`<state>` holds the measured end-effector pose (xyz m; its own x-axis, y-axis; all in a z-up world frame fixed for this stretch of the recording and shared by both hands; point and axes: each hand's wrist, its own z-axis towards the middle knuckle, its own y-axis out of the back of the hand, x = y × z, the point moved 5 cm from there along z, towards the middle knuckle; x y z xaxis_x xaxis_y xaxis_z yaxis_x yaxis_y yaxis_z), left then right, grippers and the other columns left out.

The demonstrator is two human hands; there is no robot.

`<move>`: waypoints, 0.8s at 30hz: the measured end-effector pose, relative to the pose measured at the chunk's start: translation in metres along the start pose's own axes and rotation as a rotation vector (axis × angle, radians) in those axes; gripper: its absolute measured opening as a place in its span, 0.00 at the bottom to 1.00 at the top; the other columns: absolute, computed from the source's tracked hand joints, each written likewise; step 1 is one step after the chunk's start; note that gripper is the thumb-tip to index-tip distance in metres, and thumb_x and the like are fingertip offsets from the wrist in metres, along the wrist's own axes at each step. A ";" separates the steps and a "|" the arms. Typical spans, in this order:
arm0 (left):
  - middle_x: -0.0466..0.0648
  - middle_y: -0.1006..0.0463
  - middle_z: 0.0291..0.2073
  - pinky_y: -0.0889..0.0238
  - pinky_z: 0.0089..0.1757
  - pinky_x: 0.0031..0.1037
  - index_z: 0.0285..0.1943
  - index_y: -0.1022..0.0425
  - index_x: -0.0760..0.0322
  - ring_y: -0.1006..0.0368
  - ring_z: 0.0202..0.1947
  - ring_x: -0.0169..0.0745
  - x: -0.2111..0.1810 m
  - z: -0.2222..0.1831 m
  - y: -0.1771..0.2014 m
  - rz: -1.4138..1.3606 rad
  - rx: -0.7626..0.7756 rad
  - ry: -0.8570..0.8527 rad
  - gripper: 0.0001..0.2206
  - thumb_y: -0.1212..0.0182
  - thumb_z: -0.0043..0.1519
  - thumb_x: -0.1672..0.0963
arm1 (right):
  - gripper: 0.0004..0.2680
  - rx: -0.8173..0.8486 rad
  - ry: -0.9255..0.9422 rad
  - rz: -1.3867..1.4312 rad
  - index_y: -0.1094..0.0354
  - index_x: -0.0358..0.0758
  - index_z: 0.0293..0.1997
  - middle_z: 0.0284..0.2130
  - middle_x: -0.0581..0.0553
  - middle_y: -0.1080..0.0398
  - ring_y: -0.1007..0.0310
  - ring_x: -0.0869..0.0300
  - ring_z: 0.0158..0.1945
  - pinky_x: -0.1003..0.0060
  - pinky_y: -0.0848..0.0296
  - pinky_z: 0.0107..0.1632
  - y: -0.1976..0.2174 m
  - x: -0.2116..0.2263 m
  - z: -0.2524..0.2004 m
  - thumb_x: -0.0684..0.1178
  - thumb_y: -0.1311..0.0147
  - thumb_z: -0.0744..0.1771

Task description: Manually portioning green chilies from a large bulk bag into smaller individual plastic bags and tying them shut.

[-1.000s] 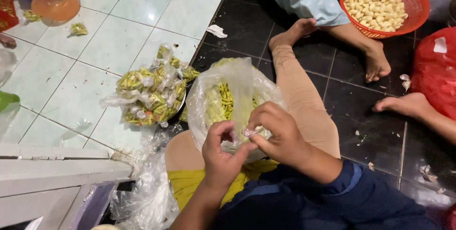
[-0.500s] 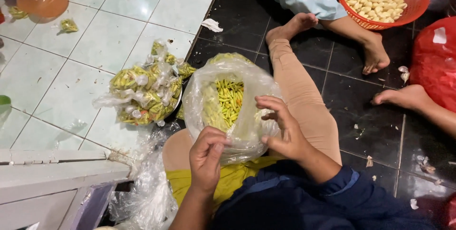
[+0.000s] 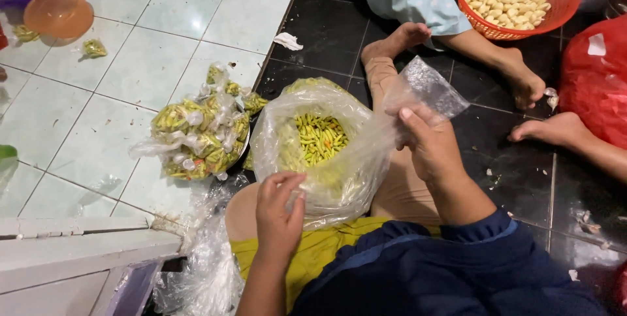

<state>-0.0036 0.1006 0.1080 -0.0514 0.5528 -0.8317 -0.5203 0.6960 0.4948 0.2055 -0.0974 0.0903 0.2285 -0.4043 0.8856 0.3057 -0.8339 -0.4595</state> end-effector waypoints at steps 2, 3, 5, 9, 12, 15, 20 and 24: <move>0.51 0.33 0.63 0.41 0.62 0.40 0.62 0.26 0.55 0.37 0.64 0.48 0.008 0.002 0.003 0.138 0.024 0.133 0.21 0.45 0.58 0.62 | 0.08 0.041 0.091 -0.119 0.26 0.32 0.49 0.24 0.52 0.36 0.40 0.67 0.28 0.74 0.35 0.34 -0.020 0.019 -0.011 0.46 0.48 0.70; 0.50 0.29 0.58 0.36 0.56 0.36 0.62 0.26 0.57 0.34 0.58 0.45 0.005 0.003 0.007 0.062 -0.044 0.111 0.21 0.44 0.58 0.62 | 0.07 0.075 0.436 -0.466 0.25 0.35 0.48 0.30 0.49 0.33 0.37 0.61 0.37 0.65 0.36 0.49 -0.038 0.041 -0.021 0.43 0.47 0.69; 0.50 0.26 0.53 0.32 0.49 0.32 0.62 0.26 0.59 0.30 0.52 0.42 0.002 0.002 0.009 -0.014 -0.110 0.095 0.21 0.43 0.58 0.63 | 0.05 0.104 0.774 -0.814 0.25 0.37 0.47 0.37 0.47 0.31 0.34 0.56 0.47 0.56 0.38 0.65 -0.061 0.042 -0.036 0.41 0.46 0.69; 0.44 0.29 0.32 0.37 0.33 0.19 0.69 0.37 0.70 0.35 0.29 0.30 -0.007 0.000 -0.006 -0.567 -0.066 0.069 0.31 0.35 0.57 0.54 | 0.10 0.456 0.698 -0.814 0.21 0.44 0.46 0.46 0.45 0.31 0.31 0.61 0.38 0.71 0.30 0.40 -0.075 -0.016 -0.045 0.38 0.37 0.63; 0.44 0.28 0.30 0.38 0.31 0.18 0.59 0.33 0.70 0.34 0.28 0.29 -0.006 -0.004 -0.018 -0.578 -0.042 0.135 0.22 0.36 0.58 0.55 | 0.12 0.623 0.611 -0.948 0.21 0.49 0.49 0.51 0.45 0.29 0.27 0.60 0.40 0.70 0.28 0.40 -0.076 -0.047 -0.056 0.42 0.38 0.62; 0.46 0.25 0.34 0.36 0.36 0.18 0.46 0.26 0.69 0.33 0.32 0.29 0.017 -0.008 -0.025 -0.589 -0.095 0.207 0.06 0.40 0.61 0.64 | 0.17 0.719 0.470 -0.866 0.25 0.46 0.54 0.56 0.43 0.32 0.29 0.54 0.51 0.63 0.29 0.49 -0.071 -0.044 -0.060 0.43 0.36 0.60; 0.46 0.27 0.26 0.35 0.34 0.23 0.39 0.24 0.68 0.33 0.28 0.30 0.018 -0.011 -0.028 -0.506 -0.224 0.197 0.02 0.36 0.62 0.62 | 0.32 0.680 0.216 -0.462 0.29 0.38 0.61 0.60 0.35 0.34 0.27 0.51 0.55 0.60 0.21 0.43 -0.044 -0.048 -0.059 0.67 0.30 0.56; 0.47 0.29 0.28 0.37 0.35 0.25 0.34 0.29 0.67 0.34 0.30 0.33 0.008 -0.010 -0.041 -0.587 -0.159 0.069 0.08 0.36 0.56 0.67 | 0.16 0.536 0.270 -0.567 0.23 0.38 0.44 0.49 0.39 0.27 0.23 0.52 0.46 0.63 0.21 0.37 -0.040 -0.047 -0.066 0.55 0.29 0.59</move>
<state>0.0085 0.0718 0.0787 0.2300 0.0624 -0.9712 -0.5988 0.7957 -0.0907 0.1214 -0.0697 0.0711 -0.3020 -0.1095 0.9470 0.7229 -0.6739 0.1526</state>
